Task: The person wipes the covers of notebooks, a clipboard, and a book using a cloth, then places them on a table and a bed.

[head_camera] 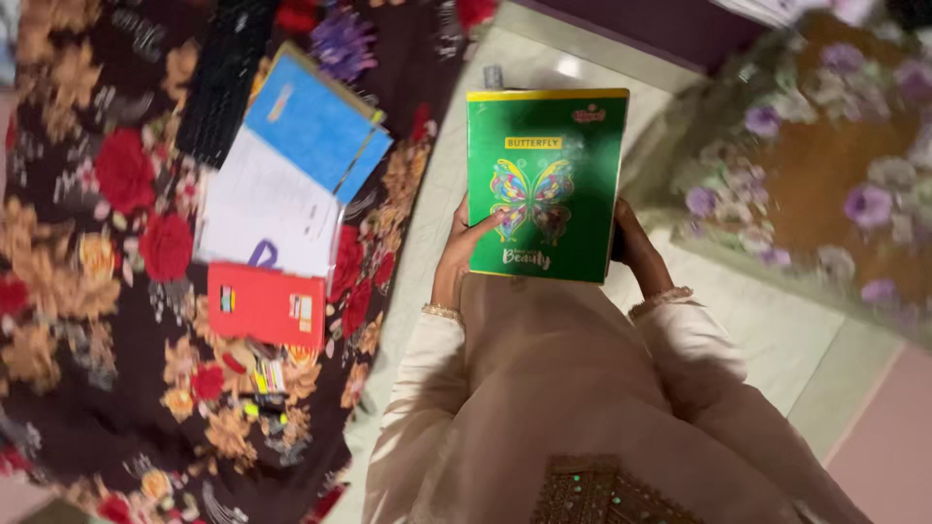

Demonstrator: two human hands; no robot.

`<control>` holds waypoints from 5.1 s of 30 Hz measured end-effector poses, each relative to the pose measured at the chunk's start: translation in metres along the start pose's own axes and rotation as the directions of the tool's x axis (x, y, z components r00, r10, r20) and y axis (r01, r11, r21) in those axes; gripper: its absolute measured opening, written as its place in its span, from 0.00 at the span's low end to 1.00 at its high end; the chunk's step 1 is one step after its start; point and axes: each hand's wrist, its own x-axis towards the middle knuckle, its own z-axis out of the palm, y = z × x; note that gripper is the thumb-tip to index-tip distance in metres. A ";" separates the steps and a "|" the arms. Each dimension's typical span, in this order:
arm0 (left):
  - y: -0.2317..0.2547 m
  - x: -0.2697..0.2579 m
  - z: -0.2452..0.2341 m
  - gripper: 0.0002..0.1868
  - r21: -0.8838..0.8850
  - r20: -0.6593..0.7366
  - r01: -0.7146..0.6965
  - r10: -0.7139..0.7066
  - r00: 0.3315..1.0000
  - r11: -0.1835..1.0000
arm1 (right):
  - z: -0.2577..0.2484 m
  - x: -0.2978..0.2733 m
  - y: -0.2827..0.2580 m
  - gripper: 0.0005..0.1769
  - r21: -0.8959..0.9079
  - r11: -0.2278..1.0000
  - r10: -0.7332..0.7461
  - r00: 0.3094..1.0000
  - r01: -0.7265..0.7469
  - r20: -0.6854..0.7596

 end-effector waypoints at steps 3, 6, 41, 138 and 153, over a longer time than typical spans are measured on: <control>-0.021 -0.007 0.043 0.35 0.039 0.064 0.091 -0.093 0.994 0.995 | -0.005 -0.061 -0.015 0.37 -0.080 0.990 -0.128 0.979 0.116 -0.157; -0.046 -0.009 0.076 0.33 0.066 0.167 0.151 -0.160 0.973 0.986 | -0.010 -0.119 -0.025 0.32 -0.100 0.989 -0.139 0.915 0.108 -0.379; -0.331 0.321 0.336 0.27 0.254 0.462 0.228 -0.325 0.825 0.940 | -0.374 -0.158 -0.141 0.18 -0.519 0.852 -0.479 0.511 0.073 -0.714; -0.374 0.208 0.281 0.28 0.556 -0.323 0.040 0.171 0.931 0.830 | -0.316 -0.029 -0.084 0.26 -0.688 0.725 -0.185 0.960 -0.011 -0.210; -0.259 0.083 0.109 0.14 0.342 -0.689 -0.261 0.430 0.583 0.903 | -0.058 0.077 -0.057 0.19 -0.664 0.747 0.109 0.978 0.039 0.179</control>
